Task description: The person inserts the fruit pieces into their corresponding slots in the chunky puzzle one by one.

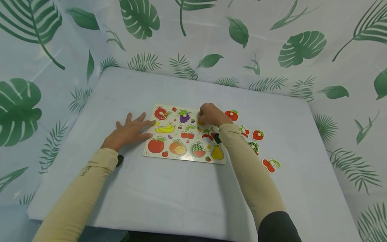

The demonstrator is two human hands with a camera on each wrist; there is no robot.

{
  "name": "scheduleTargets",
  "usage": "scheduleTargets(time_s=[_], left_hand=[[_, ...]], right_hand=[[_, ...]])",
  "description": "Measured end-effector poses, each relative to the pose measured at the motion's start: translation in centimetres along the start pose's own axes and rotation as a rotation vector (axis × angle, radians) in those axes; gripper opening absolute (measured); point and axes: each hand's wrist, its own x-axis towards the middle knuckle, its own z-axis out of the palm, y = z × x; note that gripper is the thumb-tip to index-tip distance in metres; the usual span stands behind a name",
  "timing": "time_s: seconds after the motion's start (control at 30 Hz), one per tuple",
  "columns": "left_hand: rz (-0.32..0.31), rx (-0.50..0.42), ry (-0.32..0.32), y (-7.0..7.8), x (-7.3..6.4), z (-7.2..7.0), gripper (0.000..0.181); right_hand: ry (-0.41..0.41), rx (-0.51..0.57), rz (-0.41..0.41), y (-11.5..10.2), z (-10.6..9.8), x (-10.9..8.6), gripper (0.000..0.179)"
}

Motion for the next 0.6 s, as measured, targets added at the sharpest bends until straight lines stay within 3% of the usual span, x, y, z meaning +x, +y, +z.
scheduleTargets(time_s=[0.6], left_hand=[[-0.003, -0.007, -0.003, 0.11, -0.05, -0.04, 0.07]], right_hand=[[0.0, 0.007, -0.011, -0.21, -0.33, -0.61, 0.015]])
